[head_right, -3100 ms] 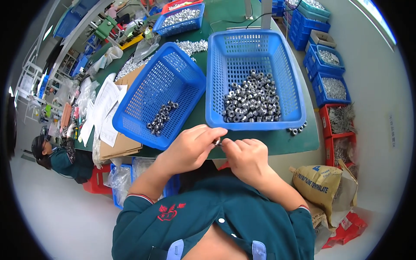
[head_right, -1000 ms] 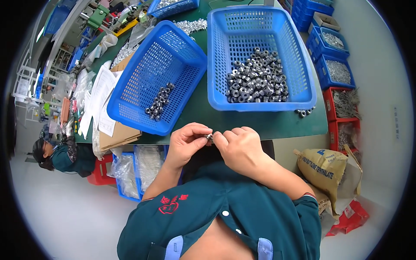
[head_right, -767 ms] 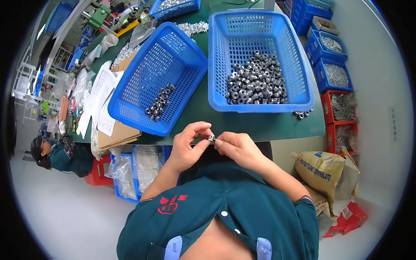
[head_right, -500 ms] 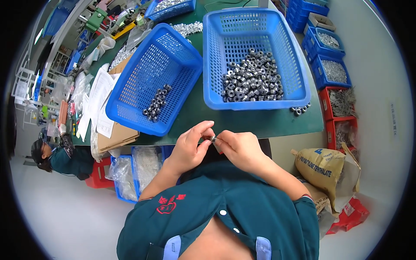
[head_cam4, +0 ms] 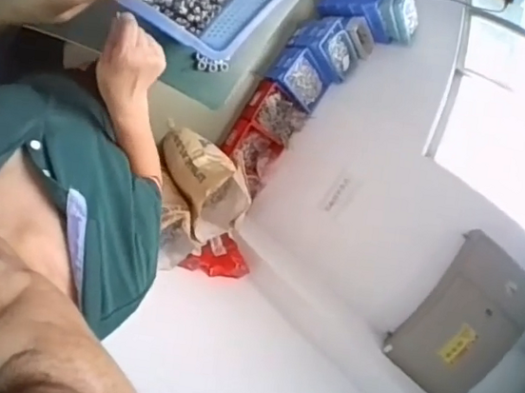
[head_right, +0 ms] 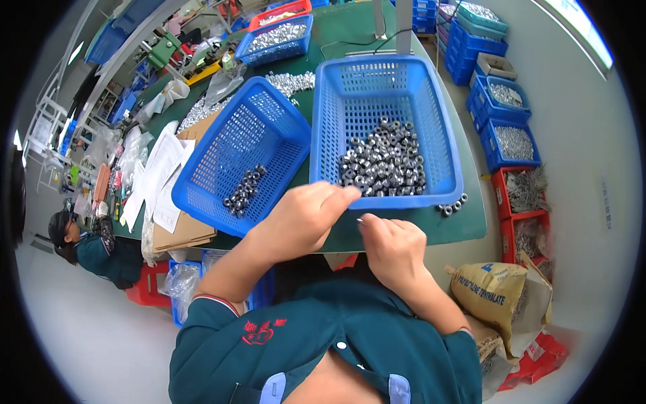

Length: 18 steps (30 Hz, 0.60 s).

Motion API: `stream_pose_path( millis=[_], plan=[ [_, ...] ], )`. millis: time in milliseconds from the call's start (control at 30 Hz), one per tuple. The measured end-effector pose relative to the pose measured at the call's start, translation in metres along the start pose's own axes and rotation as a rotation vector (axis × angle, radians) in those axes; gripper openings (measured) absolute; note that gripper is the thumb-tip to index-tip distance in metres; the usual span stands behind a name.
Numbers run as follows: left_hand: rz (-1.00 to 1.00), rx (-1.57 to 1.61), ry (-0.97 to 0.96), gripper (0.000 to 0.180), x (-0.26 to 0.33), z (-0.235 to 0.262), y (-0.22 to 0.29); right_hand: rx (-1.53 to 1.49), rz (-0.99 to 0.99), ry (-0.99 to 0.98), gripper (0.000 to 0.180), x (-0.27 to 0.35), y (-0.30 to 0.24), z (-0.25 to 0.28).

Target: Assembling small metal components by hand at an industrial workbench.

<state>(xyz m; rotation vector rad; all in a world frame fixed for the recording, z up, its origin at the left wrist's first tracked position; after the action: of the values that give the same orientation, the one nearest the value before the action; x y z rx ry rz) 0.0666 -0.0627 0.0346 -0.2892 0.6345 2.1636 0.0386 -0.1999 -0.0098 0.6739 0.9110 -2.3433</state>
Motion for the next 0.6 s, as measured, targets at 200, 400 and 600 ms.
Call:
stream_pose_path(
  millis=[200, 400, 600],
  plan=[
    [0.145, 0.002, -0.155, 0.016, -0.070, -0.068, -0.084, -0.224, -0.158, -0.084, 0.005, 0.030, 0.006, -0.013],
    [0.148, -0.076, -0.119, 0.018, -0.092, -0.093, -0.094, -0.246, -0.299, -0.158, 0.004, 0.047, 0.015, -0.018],
    [0.573, -0.339, 0.383, 0.013, 0.012, 0.011, -0.144, -0.338, -0.354, -0.190, 0.004, 0.050, 0.026, -0.029]
  ],
)
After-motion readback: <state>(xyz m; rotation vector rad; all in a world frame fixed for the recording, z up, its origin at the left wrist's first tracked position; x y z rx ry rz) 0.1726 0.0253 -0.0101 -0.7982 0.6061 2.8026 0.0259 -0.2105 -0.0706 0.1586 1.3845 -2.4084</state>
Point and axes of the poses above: each hand's wrist, its own x-axis away from the middle knuckle, its own z-axis out of the back of the hand, y = z × x, the point moved 6 cm from there along -x, towards the middle knuckle, and after that the axes turned 1 degree about x, right-handed, at the moved point
